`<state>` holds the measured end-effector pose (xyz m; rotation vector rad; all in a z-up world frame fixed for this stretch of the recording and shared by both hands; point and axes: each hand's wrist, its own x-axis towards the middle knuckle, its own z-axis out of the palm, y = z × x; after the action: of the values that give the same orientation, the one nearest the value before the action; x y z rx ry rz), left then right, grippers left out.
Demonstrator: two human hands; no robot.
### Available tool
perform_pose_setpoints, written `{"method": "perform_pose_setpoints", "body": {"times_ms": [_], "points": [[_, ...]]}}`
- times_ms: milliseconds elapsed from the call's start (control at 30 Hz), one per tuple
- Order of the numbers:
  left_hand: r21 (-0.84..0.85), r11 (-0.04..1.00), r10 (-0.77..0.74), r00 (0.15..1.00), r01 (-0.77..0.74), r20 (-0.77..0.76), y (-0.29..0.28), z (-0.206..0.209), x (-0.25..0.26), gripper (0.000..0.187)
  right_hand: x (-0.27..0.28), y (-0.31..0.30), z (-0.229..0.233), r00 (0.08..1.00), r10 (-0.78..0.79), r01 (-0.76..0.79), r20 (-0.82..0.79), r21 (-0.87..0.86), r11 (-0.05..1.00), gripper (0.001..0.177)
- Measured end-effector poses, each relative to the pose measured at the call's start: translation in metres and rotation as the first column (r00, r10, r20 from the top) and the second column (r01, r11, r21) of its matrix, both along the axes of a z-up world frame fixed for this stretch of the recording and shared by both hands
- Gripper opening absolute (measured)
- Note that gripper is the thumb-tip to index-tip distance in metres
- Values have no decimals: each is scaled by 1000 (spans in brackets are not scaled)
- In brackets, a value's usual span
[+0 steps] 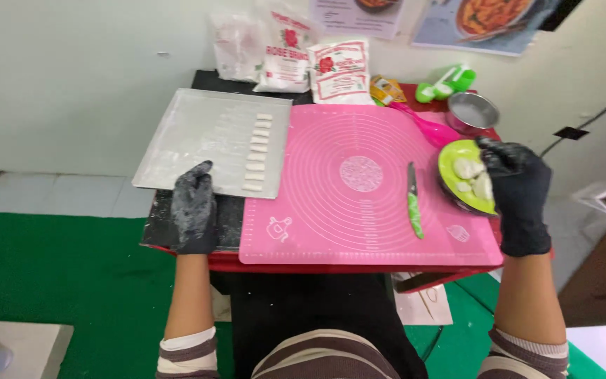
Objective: Roll dough into a cylinder, cut it into small rectangular pieces using a knife, and arrange them on a tray.
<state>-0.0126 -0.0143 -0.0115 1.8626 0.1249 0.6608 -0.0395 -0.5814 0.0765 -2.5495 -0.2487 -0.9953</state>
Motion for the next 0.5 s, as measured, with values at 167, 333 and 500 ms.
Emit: {"method": "perform_pose_setpoints", "body": {"times_ms": [167, 333, 500], "points": [[-149, 989, 26, 996, -13, 86, 10, -27, 18, 25, -9, -56, -25, 996, -82, 93, -46, 393, 915, 21], [-182, 982, 67, 994, -49, 91, 7, -24, 16, 23, -10, -81, -59, 986, -163, 169, -45, 263, 950, 23], [-109, 991, 81, 994, -73, 70, 12, -22, 22, 27, 2, -101, -98, 956, -232, 247, -179, 62, 967, 28]]}}
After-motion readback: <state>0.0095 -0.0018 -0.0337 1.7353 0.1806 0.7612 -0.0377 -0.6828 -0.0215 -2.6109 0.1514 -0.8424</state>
